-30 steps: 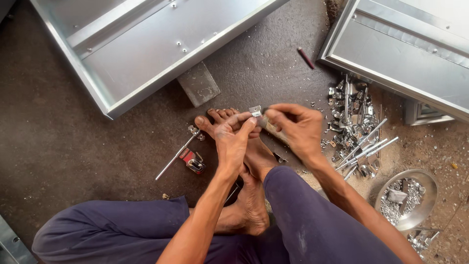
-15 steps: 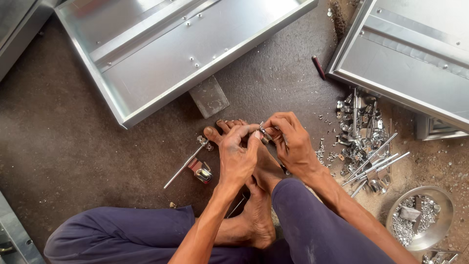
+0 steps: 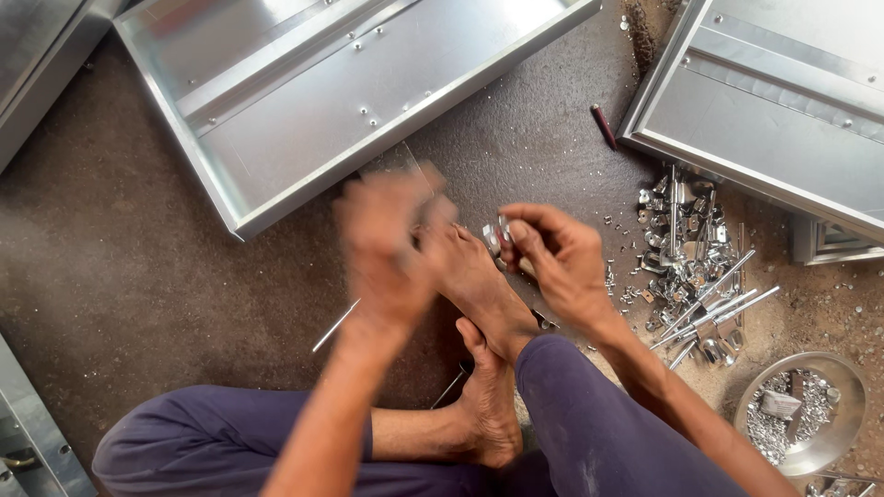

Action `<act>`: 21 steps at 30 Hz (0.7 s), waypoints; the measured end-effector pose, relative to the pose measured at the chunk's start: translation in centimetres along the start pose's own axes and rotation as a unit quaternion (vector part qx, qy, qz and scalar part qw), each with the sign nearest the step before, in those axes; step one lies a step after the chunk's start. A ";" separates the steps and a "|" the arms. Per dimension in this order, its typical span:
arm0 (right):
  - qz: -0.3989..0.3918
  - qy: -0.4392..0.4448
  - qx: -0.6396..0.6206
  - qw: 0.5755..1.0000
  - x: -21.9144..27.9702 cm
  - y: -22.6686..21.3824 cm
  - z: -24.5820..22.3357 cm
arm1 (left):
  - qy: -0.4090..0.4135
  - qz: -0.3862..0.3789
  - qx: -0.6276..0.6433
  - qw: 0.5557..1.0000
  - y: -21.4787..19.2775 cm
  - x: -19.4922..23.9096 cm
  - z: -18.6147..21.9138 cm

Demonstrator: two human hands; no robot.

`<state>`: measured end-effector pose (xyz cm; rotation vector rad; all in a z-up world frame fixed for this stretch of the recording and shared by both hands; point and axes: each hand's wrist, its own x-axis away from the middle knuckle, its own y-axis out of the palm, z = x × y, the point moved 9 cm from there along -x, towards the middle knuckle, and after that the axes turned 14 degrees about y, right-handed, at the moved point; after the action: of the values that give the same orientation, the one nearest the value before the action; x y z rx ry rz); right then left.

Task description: The person attaches metal hardware, including a latch and a sliding rod, to a flat metal panel and assembles a metal tray by hammering components into place.

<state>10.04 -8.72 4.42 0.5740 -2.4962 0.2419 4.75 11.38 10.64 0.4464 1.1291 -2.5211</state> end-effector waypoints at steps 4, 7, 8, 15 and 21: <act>-0.045 -0.028 -0.059 0.997 0.0 1.3 -3.0 | 0.052 -0.119 -0.173 0.976 -0.9 -4.9 -3.7; -0.065 -0.044 -0.069 0.994 0.0 3.3 -6.1 | -0.019 -0.228 -0.078 0.970 -1.6 -6.6 -4.4; -0.076 -0.065 -0.072 0.992 0.0 4.1 -7.4 | -0.025 -0.252 -0.090 0.963 -2.6 -7.1 -3.6; -0.172 -0.245 -0.115 0.947 -3.4 11.5 -15.4 | 0.132 -0.113 -0.145 0.974 -16.4 -15.0 -1.6; -0.195 -0.265 -0.164 0.930 -8.4 17.9 -19.6 | 0.112 -0.131 -0.120 0.978 -16.5 -17.3 -7.0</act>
<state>17.84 15.85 15.05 1.0815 -2.7537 -0.5442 14.15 30.08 24.14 0.5588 1.6542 -2.5521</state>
